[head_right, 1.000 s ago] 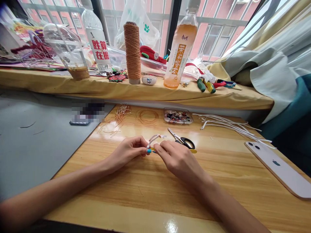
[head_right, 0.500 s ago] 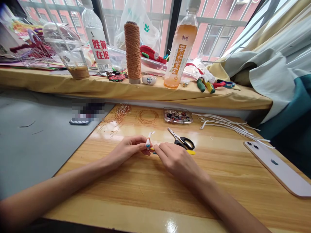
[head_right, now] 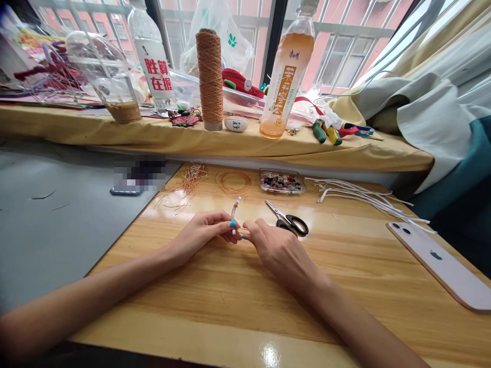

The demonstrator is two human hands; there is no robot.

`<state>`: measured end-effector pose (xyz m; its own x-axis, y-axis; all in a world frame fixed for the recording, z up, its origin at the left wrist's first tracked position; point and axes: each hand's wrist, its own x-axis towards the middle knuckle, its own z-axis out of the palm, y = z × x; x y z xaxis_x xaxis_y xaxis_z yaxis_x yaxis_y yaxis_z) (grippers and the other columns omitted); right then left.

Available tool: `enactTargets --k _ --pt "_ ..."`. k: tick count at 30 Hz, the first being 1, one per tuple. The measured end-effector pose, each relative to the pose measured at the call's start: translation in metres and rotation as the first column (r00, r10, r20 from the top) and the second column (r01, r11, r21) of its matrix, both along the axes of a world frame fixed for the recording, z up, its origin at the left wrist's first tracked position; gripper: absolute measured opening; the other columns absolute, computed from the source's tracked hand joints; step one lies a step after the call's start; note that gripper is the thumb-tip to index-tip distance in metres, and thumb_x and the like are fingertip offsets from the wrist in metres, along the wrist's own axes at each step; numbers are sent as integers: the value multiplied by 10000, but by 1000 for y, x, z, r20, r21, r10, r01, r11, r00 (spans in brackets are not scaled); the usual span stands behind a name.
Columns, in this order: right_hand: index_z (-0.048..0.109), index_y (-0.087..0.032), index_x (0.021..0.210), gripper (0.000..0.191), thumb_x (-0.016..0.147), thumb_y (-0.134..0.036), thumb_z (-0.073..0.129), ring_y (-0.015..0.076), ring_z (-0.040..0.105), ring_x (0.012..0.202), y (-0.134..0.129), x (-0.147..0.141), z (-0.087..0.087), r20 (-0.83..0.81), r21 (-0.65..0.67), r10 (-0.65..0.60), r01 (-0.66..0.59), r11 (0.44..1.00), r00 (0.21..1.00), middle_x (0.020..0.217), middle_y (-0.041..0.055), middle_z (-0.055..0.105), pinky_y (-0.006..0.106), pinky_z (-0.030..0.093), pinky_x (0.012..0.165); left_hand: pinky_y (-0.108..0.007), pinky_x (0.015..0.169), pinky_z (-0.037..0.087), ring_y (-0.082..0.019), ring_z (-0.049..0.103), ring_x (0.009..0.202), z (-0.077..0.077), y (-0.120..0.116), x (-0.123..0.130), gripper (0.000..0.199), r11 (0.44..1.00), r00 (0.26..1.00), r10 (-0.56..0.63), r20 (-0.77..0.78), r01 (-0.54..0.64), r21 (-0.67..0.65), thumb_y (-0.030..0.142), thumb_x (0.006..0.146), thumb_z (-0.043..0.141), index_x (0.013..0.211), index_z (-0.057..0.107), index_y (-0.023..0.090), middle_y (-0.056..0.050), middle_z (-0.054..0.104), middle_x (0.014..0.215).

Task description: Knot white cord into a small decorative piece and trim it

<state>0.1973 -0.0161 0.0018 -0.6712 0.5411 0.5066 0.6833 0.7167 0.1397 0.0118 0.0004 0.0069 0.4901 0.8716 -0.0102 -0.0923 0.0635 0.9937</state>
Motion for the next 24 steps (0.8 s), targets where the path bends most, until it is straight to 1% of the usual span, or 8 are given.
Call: enactTargets --k 2,6,11,15,18,20,22,24 --pt "446 -144 976 152 833 -174 404 112 506 582 1 1 -1 -5 2 30 -30 1000 1000 753 47 562 213 346 510 -265 679 444 -117 580 650 1 0 0 187 1000 1000 -1 9 1 -22 287 726 535 730 578 105 -39 623 696" --pt "448 -134 936 135 816 -196 444 126 541 655 4 3 1 -24 2 95 -95 995 995 781 68 574 213 385 535 -263 670 445 -118 581 637 1 -1 0 186 997 1000 3 30 0 -77 281 717 543 723 581 99 -39 623 668" --pt "473 -146 919 126 815 -118 409 118 538 657 4 3 8 -36 -18 156 -157 987 987 780 64 595 220 411 564 -262 675 445 -117 581 622 0 2 -1 183 992 998 8 57 -1 -124 281 693 566 715 592 101 -41 631 674" --pt "504 -133 904 155 812 -93 385 133 553 702 3 4 12 9 50 209 -209 977 978 791 79 616 241 430 606 -267 679 439 -130 585 641 -1 2 -1 198 990 998 -2 57 10 -139 293 694 563 719 603 101 -51 633 667" --pt "526 -148 866 190 816 -89 353 134 566 754 2 5 13 42 117 230 -233 965 972 796 73 628 254 434 661 -249 673 423 -125 567 664 0 1 0 195 993 1000 0 20 2 -116 295 690 565 716 615 108 -45 625 671" --pt "536 -156 845 208 817 -88 341 129 570 754 2 4 14 47 144 218 -222 964 975 781 66 634 251 430 665 -226 660 405 -112 538 671 -1 2 0 178 998 1000 19 -20 -20 -65 283 686 567 717 626 118 -32 614 684" --pt "544 -157 825 220 820 -89 335 125 572 723 2 3 14 40 143 197 -201 969 980 749 61 634 240 421 641 -213 647 388 -103 510 673 -1 2 0 161 999 998 49 -49 -49 -9 265 685 562 732 633 129 -20 602 695" --pt "549 -150 812 223 820 -91 335 119 562 661 2 1 13 14 99 177 -177 979 984 703 55 626 223 403 593 -210 642 377 -100 494 664 -2 3 0 147 998 995 64 -70 -62 31 243 685 554 738 634 132 -11 592 685"
